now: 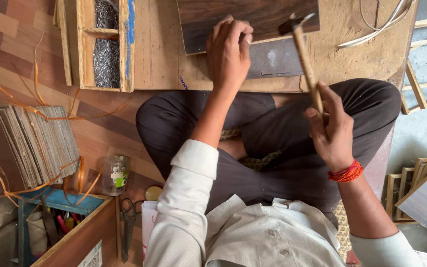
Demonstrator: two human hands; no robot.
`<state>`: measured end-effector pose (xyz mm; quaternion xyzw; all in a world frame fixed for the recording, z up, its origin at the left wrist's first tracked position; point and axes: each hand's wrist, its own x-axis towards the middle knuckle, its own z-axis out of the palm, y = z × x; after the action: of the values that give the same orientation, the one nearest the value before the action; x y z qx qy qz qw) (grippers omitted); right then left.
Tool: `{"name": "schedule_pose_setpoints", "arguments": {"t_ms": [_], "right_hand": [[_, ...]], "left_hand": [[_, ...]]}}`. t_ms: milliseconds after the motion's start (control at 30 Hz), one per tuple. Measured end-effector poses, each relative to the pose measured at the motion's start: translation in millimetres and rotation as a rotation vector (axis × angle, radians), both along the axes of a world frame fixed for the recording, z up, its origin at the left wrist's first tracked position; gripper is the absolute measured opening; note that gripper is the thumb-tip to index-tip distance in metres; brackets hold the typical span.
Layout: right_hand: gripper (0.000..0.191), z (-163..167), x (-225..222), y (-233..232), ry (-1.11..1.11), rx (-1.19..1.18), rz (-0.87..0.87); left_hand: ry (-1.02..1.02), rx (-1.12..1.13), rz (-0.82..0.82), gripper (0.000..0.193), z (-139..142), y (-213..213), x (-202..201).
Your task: The person assembles a wooden picture frame by hammering nails into a wooden backing board. They handle a printed image, a wooden frame, nails, and a hammer, then place the backing board onto the frame.
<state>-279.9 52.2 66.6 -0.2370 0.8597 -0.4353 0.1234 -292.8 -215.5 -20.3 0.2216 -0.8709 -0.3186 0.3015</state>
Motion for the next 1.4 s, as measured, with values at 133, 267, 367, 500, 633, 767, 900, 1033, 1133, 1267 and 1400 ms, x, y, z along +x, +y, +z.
{"name": "schedule_pose_setpoints", "arguments": {"t_ms": [133,267,367,500,633,767,900,1033,1133,1267,1400], "right_hand": [[0.044,9,-2,-7,0.102,0.045,0.102],[0.041,14,0,-20,0.299,0.124,0.173],[0.047,14,-2,-29,0.272,0.150,0.236],[0.043,12,-3,-35,0.284,0.044,0.253],[0.046,14,-4,-34,0.310,0.045,0.227],[0.051,23,-3,-29,0.263,0.146,0.244],[0.044,29,0,-30,0.417,0.006,0.133],[0.047,33,-13,-34,0.408,0.149,0.255],[0.048,34,-20,-32,0.436,0.300,0.278],[0.041,31,-13,-30,0.468,0.062,0.178],[0.051,31,-16,-33,0.427,0.280,0.307]], "left_hand": [[0.035,-0.095,-0.007,0.018,-23,2,-6],[0.026,-0.162,0.036,0.017,-39,-2,-13],[-0.003,-0.109,0.027,0.021,-42,-3,-12],[0.011,-0.077,0.018,0.017,-37,-3,-7],[-0.010,-0.079,0.029,0.017,-30,-3,-8],[-0.033,-0.036,0.009,0.017,-29,-3,-10],[-0.032,-0.037,-0.015,0.025,-31,-9,-3],[-0.112,-0.080,-0.038,0.049,-31,-12,3],[-0.154,-0.106,-0.012,0.063,-29,-9,4],[-0.106,-0.108,0.013,0.074,-29,-6,4],[-0.065,-0.094,0.002,0.080,-32,-8,4]]}}
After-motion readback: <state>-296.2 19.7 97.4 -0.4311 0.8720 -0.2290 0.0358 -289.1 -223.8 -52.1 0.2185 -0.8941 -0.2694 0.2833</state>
